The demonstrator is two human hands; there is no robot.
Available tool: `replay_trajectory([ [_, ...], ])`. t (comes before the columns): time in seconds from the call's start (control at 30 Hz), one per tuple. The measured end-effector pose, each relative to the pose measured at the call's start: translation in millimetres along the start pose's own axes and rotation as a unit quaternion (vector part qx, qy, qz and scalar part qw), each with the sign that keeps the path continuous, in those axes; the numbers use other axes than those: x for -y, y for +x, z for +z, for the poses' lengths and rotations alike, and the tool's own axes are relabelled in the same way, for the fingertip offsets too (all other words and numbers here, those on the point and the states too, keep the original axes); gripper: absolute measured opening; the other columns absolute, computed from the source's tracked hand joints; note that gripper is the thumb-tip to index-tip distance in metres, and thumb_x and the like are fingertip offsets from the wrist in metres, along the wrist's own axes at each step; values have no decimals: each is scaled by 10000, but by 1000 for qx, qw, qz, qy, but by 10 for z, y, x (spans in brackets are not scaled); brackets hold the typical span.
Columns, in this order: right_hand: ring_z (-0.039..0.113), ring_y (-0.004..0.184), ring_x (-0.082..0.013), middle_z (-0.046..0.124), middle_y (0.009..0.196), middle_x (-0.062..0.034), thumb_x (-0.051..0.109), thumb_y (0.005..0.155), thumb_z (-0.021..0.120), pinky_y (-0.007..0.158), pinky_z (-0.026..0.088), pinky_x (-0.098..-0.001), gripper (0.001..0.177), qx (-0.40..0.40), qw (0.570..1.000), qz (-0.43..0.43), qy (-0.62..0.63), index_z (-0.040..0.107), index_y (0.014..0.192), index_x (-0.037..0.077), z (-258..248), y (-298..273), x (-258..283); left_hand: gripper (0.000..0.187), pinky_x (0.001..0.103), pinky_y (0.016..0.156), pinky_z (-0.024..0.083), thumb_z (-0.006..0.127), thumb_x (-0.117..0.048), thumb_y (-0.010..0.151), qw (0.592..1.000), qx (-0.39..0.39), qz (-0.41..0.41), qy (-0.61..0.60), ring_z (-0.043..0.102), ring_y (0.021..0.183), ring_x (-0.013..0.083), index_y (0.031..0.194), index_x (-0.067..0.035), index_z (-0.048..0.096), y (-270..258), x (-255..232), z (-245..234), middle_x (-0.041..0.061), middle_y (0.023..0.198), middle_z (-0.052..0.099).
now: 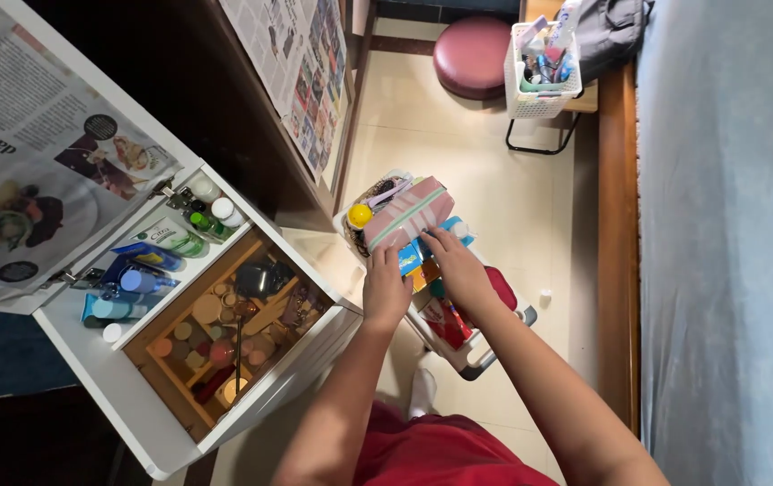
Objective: The person organizes personal care items by picking up tubes, bottles, and boxes from a bed and placing them into a white cabinet. They also move items from a rolling cart into the cabinet and place a first aid kit on a side table.
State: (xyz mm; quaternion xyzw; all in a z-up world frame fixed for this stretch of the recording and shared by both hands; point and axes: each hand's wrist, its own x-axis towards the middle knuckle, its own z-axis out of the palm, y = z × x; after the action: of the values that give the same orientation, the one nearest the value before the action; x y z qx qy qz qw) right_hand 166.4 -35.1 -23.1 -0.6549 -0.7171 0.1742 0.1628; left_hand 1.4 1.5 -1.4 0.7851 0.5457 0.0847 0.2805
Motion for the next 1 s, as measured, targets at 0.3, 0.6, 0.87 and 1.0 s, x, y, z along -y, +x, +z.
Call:
replay_trajectory([
  [0.3, 544, 1342, -345, 533, 1392, -205, -135, 839, 635, 1114, 440, -432, 689, 11, 998, -22, -53, 489, 1476, 84, 225, 205, -191, 467, 380, 1052, 507, 728, -63, 876, 1000, 2, -4, -12, 529, 1277, 307, 1297, -29, 528, 160, 259, 247, 136, 1261, 491],
  [0.6, 565, 1297, -319, 519, 1390, -178, -56, 915, 573, 1126, 439, -385, 538, 0, 995, -36, -98, 495, 1432, 70, 319, 223, -200, 480, 401, 1062, 502, 733, -35, 841, 998, -36, 4, -58, 532, 1263, 333, 1280, -40, 537, 85, 283, 198, 136, 1255, 492],
  [0.87, 583, 1276, -337, 540, 1346, -216, -128, 861, 633, 1122, 435, -385, 593, -33, 998, -32, -52, 522, 1417, 45, 12, 85, 62, 484, 440, 1004, 517, 715, 9, 813, 987, -75, 28, -139, 542, 1194, 378, 1259, -22, 532, -46, 404, 206, 151, 1215, 485],
  [1.0, 558, 1292, -341, 527, 1354, -224, -145, 854, 646, 1136, 407, -384, 623, -51, 997, -32, -38, 510, 1433, 41, 66, 27, 35, 455, 472, 898, 574, 655, 0, 846, 980, -66, 19, -185, 608, 1121, 408, 1277, -13, 510, -126, 362, 89, 150, 1230, 460],
])
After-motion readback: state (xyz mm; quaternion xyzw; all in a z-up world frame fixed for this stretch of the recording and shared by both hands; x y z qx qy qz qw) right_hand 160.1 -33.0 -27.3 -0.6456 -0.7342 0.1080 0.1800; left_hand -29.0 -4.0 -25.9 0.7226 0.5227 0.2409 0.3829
